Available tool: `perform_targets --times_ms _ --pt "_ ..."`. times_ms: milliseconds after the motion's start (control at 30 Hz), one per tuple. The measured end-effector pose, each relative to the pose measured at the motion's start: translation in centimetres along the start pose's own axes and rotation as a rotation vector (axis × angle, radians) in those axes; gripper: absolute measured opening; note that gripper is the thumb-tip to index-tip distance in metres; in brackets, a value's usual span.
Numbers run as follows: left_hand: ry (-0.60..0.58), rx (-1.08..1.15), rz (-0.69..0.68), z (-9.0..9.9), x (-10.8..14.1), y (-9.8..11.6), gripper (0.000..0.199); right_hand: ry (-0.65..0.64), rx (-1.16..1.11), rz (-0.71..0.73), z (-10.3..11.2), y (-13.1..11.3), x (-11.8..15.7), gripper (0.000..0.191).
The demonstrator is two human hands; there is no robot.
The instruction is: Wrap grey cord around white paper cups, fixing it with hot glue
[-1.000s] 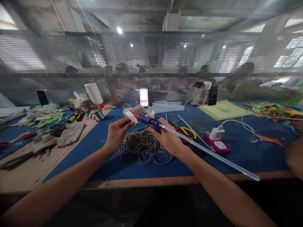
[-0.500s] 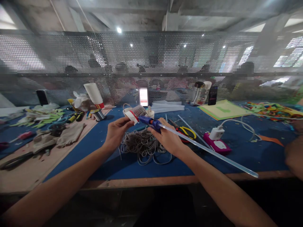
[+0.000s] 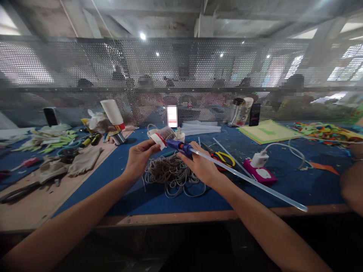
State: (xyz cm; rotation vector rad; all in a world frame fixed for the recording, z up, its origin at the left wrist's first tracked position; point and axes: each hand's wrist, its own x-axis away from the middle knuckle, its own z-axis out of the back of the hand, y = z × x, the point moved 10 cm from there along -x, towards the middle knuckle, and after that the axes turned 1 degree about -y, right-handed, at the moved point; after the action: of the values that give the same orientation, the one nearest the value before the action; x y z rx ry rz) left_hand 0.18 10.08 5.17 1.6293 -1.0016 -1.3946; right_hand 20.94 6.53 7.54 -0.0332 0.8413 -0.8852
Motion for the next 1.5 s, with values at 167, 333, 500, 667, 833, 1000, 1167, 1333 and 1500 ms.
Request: perform_targets --times_ms 167,333,500,667,833,1000,1167,1333,1500 --pt "0.004 0.045 0.045 0.0 -0.1 -0.5 0.035 -0.009 -0.058 -0.058 0.0 0.5 0.0 0.032" --pt "-0.033 0.084 0.066 -0.3 -0.1 -1.1 0.037 -0.025 -0.210 -0.174 0.1 1.2 -0.2 0.033" --pt "-0.052 0.085 0.068 -0.5 0.0 -1.3 0.037 -0.039 -0.374 -0.319 -0.3 2.7 -0.2 0.035" --pt "-0.047 0.104 0.089 -0.5 0.0 -1.4 0.039 0.018 -0.417 -0.341 0.1 4.4 -0.6 0.042" --pt "-0.042 0.125 0.102 -0.4 -0.1 -1.4 0.036 0.010 -0.433 -0.374 1.0 6.2 -1.3 0.045" --pt "-0.007 0.167 0.138 -0.2 -0.2 -1.5 0.036 -0.013 -0.456 -0.420 1.7 8.3 -1.8 0.041" --pt "0.029 0.186 0.162 -0.1 -0.1 -1.4 0.040 -0.056 -0.425 -0.456 1.1 11.5 -1.9 0.045" --pt "0.006 0.170 0.151 0.0 -0.2 -1.7 0.041 -0.104 0.098 -0.557 1.4 15.3 -1.5 0.059" --pt "-0.008 0.164 0.141 0.0 -0.2 -2.1 0.042 -0.180 0.248 -0.618 0.0 17.2 -1.2 0.053"
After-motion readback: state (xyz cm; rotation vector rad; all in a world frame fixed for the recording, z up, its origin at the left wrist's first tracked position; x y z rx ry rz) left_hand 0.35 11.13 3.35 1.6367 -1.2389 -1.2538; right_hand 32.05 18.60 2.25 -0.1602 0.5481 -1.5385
